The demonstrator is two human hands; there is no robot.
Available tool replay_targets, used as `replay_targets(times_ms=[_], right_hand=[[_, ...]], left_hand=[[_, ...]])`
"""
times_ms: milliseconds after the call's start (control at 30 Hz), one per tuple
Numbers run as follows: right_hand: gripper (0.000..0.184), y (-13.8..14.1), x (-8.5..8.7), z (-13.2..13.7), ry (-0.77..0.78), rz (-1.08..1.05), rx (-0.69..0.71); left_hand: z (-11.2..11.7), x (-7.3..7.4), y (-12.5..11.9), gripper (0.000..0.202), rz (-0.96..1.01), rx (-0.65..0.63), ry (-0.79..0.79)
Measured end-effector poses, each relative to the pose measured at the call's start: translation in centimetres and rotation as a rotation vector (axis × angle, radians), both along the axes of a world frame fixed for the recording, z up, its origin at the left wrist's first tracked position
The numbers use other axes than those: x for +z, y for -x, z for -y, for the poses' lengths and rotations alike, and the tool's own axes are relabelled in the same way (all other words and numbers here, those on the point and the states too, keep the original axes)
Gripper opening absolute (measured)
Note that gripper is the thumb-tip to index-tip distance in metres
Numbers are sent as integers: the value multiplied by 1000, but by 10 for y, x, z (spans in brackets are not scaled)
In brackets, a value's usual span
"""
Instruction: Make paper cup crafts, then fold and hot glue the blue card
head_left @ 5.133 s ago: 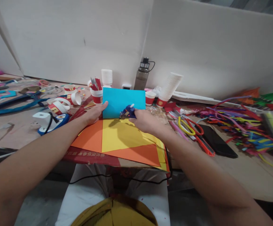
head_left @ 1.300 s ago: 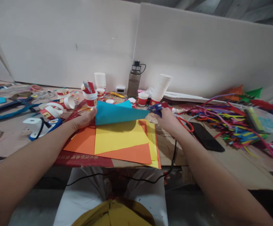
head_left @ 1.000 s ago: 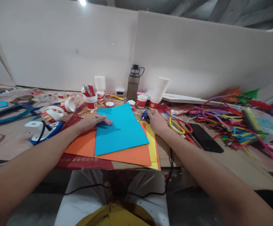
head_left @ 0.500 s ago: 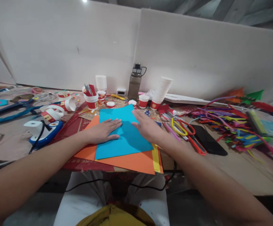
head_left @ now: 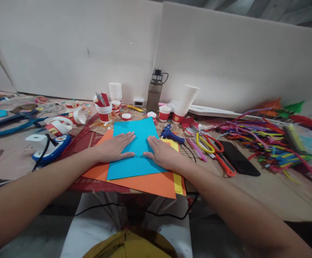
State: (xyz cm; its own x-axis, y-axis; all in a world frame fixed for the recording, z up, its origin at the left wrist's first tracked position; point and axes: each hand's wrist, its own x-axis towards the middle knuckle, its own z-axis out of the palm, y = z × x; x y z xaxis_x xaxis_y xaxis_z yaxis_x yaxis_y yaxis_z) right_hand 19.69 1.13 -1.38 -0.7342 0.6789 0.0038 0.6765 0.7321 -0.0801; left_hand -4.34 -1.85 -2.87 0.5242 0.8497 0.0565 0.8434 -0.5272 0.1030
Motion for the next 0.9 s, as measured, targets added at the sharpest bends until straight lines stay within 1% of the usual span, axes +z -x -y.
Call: replay_targets(times_ms=[133, 233, 300, 400, 500, 567, 667, 767, 833, 900], right_hand=[[80, -2, -3, 1, -75, -6, -60], [80, 0, -5, 1, -94, 4, -82], [79, 5, -7, 1, -75, 2, -48], [76, 18, -9, 0, -9, -45, 69], [74, 31, -8, 0, 47, -96, 183], [73, 34, -6, 0, 71, -98, 210], [69, 30, -3, -1, 79, -93, 163], [64, 20, -2, -1, 44, -112, 80], [59, 14, -1, -2, 31, -130, 10], [48, 9, 1, -4, 31, -215, -68]], left_hand=[[4, 0, 5, 87, -17, 60, 9], [5, 0, 7, 87, -18, 69, -5], [5, 1, 6, 88, -42, 63, -12], [4, 2, 3, 88, -84, 59, -11], [3, 3, 0, 88, -67, 60, -6], [4, 3, 0, 88, -48, 65, 3], [7, 6, 1, 89, -55, 67, 25], [12, 10, 3, 89, -63, 77, 38], [14, 13, 5, 88, -62, 112, 40], [14, 16, 7, 85, -56, 161, 30]])
